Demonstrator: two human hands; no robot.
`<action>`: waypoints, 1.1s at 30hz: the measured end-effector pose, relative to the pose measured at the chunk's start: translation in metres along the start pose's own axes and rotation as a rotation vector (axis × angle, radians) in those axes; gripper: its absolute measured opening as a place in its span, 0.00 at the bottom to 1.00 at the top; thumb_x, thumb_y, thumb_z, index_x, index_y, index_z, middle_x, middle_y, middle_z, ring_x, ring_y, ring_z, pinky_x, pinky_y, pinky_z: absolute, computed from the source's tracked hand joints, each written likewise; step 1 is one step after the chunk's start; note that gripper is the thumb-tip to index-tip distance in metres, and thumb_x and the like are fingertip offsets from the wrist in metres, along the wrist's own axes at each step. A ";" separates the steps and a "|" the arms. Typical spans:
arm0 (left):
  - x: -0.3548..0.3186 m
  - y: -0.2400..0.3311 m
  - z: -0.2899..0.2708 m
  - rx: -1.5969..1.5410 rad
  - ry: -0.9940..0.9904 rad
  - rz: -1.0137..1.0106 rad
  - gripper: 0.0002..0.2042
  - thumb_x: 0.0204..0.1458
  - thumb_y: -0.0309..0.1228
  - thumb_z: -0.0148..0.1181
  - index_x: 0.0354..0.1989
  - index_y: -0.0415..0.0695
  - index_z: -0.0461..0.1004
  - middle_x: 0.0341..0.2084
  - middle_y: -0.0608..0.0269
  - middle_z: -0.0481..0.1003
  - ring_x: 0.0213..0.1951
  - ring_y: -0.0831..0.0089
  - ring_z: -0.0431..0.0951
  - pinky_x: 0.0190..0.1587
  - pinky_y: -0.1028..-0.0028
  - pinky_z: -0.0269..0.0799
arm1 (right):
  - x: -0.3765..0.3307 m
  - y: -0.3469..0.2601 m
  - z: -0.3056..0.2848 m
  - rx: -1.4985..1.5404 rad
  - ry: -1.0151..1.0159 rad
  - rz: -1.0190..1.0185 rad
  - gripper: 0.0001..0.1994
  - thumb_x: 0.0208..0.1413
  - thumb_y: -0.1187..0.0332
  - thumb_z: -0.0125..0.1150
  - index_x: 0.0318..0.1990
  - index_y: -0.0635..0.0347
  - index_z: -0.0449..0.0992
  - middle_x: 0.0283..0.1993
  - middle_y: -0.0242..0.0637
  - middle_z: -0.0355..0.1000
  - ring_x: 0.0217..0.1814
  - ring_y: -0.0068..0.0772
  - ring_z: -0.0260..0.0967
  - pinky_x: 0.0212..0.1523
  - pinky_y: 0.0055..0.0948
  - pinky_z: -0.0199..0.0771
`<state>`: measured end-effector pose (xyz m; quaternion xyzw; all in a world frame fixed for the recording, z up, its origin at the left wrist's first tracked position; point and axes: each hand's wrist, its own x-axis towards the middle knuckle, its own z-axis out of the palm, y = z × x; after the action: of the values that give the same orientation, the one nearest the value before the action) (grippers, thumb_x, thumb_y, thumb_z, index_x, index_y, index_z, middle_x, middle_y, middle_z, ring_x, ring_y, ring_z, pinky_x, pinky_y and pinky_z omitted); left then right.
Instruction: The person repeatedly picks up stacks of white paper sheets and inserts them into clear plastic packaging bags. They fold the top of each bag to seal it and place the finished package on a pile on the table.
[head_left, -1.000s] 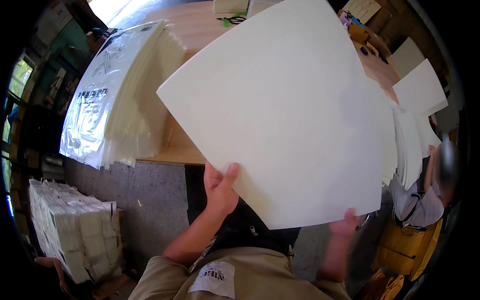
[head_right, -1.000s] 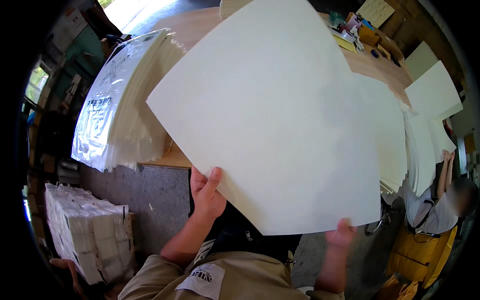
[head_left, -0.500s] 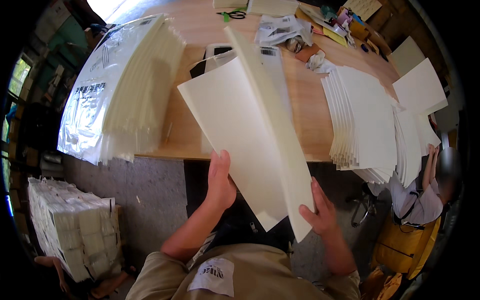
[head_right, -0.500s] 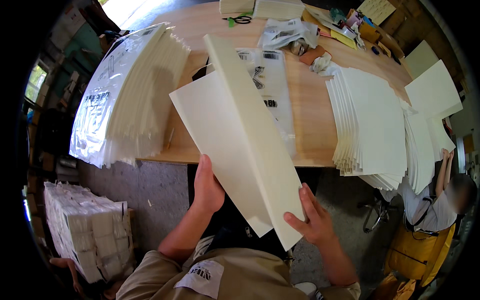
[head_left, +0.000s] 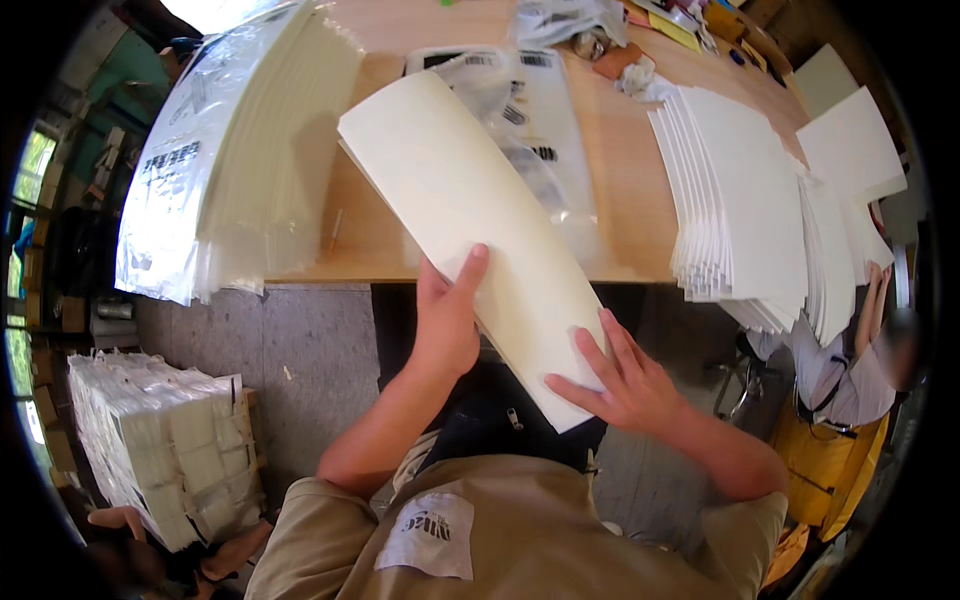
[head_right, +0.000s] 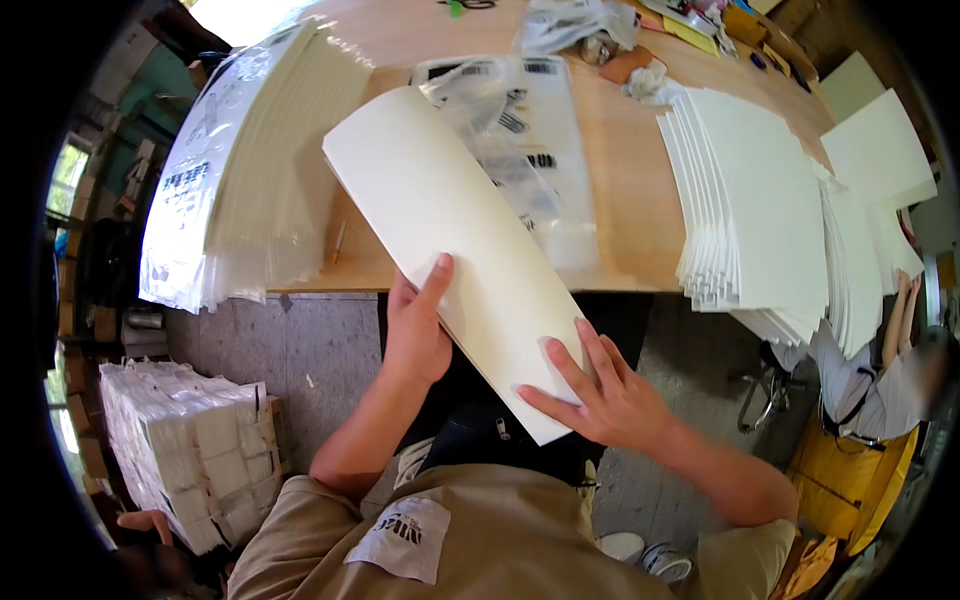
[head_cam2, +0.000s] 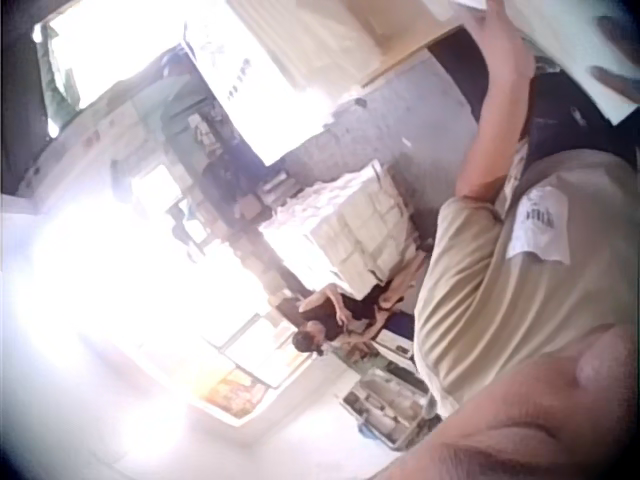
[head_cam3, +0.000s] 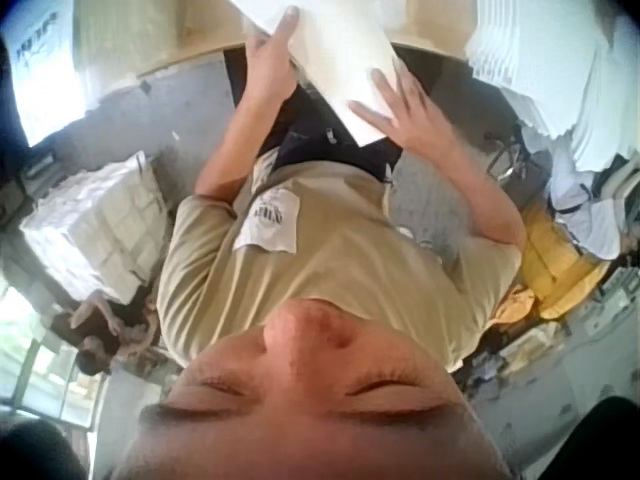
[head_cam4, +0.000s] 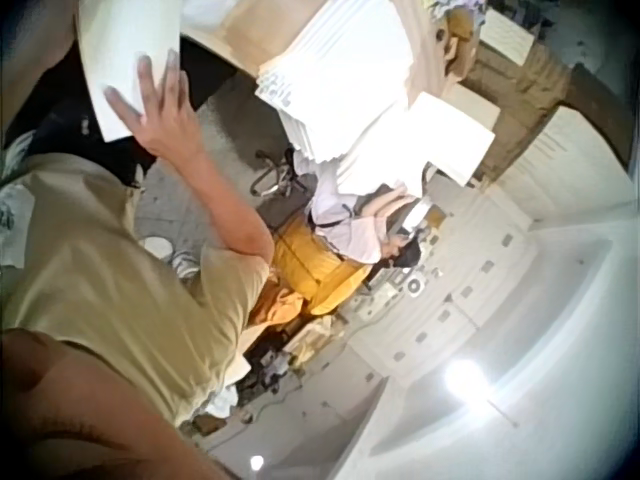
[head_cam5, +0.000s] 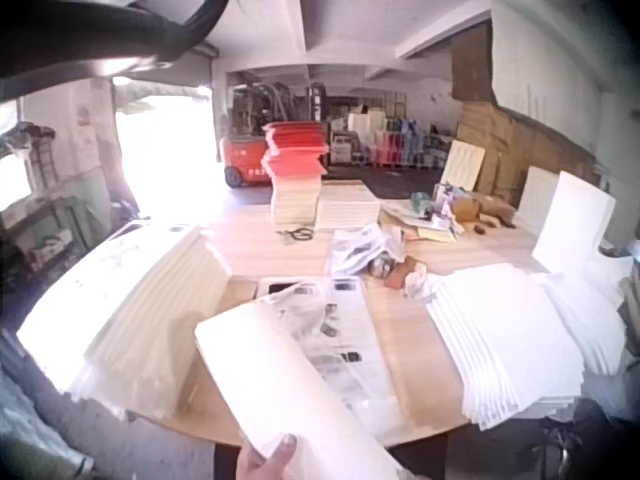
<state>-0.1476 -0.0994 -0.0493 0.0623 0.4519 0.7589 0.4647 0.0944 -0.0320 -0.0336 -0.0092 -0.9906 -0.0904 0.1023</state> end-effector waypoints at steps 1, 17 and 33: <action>0.000 -0.001 -0.002 0.003 0.008 0.003 0.19 0.62 0.27 0.57 0.60 0.41 0.61 0.52 0.59 0.72 0.53 0.70 0.73 0.54 0.69 0.71 | 0.000 0.000 0.002 -0.005 0.003 0.000 0.31 0.59 0.73 0.56 0.70 0.34 0.61 0.70 0.53 0.57 0.63 0.64 0.65 0.47 0.42 0.81; 0.019 0.012 -0.005 -0.002 0.069 0.125 0.12 0.60 0.23 0.58 0.51 0.40 0.68 0.48 0.59 0.75 0.49 0.69 0.75 0.54 0.66 0.72 | -0.007 -0.005 0.020 -0.020 0.056 0.154 0.26 0.58 0.62 0.60 0.65 0.35 0.65 0.74 0.29 0.55 0.73 0.44 0.56 0.66 0.58 0.64; 0.023 0.016 0.017 -0.021 0.118 0.008 0.18 0.59 0.20 0.56 0.57 0.38 0.64 0.51 0.57 0.72 0.53 0.64 0.73 0.56 0.63 0.71 | 0.010 0.010 0.016 -0.151 0.242 0.180 0.18 0.59 0.62 0.58 0.57 0.45 0.75 0.66 0.36 0.68 0.65 0.52 0.67 0.56 0.56 0.72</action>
<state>-0.1618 -0.0736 -0.0350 0.0143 0.4706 0.7677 0.4347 0.0817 -0.0190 -0.0451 -0.0944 -0.9566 -0.1554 0.2277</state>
